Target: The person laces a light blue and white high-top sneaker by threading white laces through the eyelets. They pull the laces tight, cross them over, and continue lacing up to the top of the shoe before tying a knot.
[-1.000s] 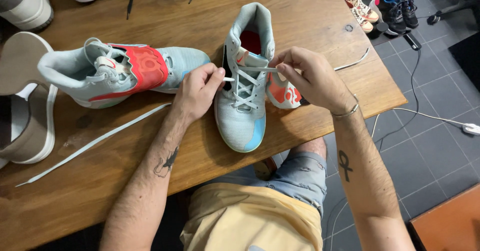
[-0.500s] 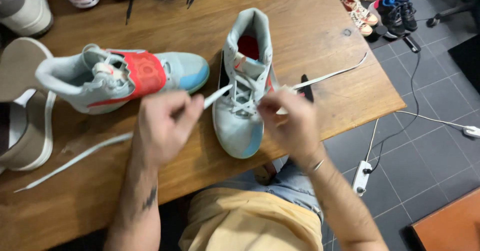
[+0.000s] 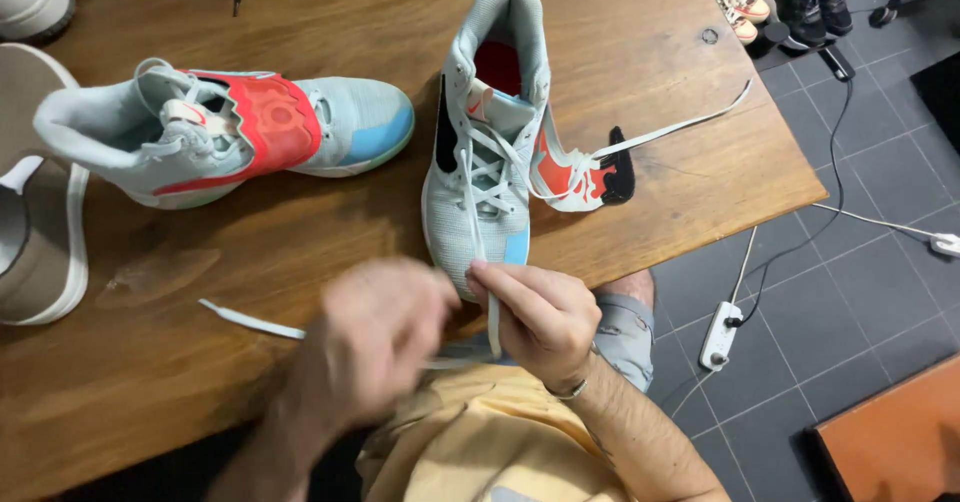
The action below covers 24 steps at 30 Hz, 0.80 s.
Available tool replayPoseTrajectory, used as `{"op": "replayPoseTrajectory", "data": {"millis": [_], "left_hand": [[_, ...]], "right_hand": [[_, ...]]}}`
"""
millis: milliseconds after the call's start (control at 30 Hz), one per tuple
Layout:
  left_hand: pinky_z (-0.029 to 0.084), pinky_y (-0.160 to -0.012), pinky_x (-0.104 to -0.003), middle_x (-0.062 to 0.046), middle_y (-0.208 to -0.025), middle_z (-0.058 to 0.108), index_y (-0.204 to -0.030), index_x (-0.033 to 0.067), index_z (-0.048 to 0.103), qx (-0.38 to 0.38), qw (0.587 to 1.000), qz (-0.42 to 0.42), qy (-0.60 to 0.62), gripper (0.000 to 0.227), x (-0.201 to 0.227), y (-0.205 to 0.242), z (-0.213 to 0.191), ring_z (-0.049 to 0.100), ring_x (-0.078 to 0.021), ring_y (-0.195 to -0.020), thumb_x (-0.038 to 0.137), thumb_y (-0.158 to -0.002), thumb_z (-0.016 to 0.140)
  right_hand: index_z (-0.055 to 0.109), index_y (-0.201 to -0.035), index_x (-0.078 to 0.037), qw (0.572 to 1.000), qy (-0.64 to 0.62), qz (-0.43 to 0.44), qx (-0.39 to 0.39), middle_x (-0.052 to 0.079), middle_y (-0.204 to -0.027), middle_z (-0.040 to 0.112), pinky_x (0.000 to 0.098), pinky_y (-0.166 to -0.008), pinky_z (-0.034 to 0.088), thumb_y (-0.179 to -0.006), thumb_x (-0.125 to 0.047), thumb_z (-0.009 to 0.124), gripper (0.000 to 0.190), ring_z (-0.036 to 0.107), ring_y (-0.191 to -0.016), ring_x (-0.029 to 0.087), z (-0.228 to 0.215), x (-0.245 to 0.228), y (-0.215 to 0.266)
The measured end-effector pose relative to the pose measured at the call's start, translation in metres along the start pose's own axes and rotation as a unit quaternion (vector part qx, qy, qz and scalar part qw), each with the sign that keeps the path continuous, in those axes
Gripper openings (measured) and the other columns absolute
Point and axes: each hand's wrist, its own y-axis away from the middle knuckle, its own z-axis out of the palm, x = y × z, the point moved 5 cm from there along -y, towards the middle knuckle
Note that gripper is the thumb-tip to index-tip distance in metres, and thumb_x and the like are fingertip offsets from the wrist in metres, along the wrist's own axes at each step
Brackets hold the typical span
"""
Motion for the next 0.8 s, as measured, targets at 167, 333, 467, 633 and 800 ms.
{"op": "replayPoseTrajectory", "data": {"millis": [167,333,467,633,800], "left_hand": [[0.056,-0.087,-0.043,-0.013,-0.111,0.068,-0.115,0.0027,0.067,0.072,0.99,-0.005,-0.12,0.025,-0.085,-0.037,0.011,0.07,-0.0297,-0.098,0.0,-0.09,0.067],[0.059,-0.08,-0.042,-0.006,-0.106,0.065,-0.119,0.0126,0.069,0.074,0.994,-0.013,-0.085,0.035,-0.126,-0.054,0.03,0.072,-0.0284,-0.094,0.012,-0.085,0.08],[0.058,-0.075,-0.033,0.0,-0.095,0.066,-0.106,0.0168,0.075,0.124,0.99,-0.008,-0.06,0.008,-0.13,-0.054,0.033,0.071,-0.0219,-0.084,0.018,-0.099,0.073],[0.058,-0.071,-0.033,-0.002,-0.091,0.068,-0.102,0.0159,0.077,0.13,0.991,-0.039,-0.009,0.006,-0.133,-0.058,0.029,0.071,-0.0239,-0.081,0.013,-0.1,0.073],[0.056,-0.066,-0.025,-0.003,-0.086,0.069,-0.106,0.0134,0.079,0.122,0.982,-0.085,0.113,0.015,-0.134,-0.06,0.031,0.068,-0.0138,-0.075,0.006,-0.094,0.079]], "right_hand": [[0.076,-0.109,-0.003,1.0,-0.022,-0.012,0.015,0.007,-0.095,0.079,0.0313,-0.069,0.063,-0.093,0.002,0.064,0.021,0.078,-0.078,0.022,0.002,-0.008,-0.007],[0.077,-0.108,-0.004,0.998,-0.058,-0.024,0.015,0.009,-0.093,0.08,0.0347,-0.063,0.062,-0.091,-0.001,0.065,0.021,0.078,-0.072,0.026,0.007,-0.023,-0.023],[0.076,-0.112,-0.003,0.995,-0.093,-0.036,0.008,0.011,-0.098,0.079,0.0324,-0.064,0.063,-0.094,-0.001,0.065,0.02,0.078,-0.074,0.027,0.014,-0.032,-0.024],[0.073,-0.113,0.001,0.992,-0.12,-0.047,-0.013,0.015,-0.1,0.077,0.0362,-0.061,0.062,-0.098,-0.002,0.062,0.019,0.078,-0.077,0.032,0.024,-0.025,-0.018],[0.073,-0.119,-0.009,0.995,-0.076,0.051,-0.043,0.006,-0.095,0.077,0.0362,-0.062,0.062,-0.094,-0.01,0.07,0.025,0.077,-0.077,0.028,0.035,0.006,-0.006]]}}
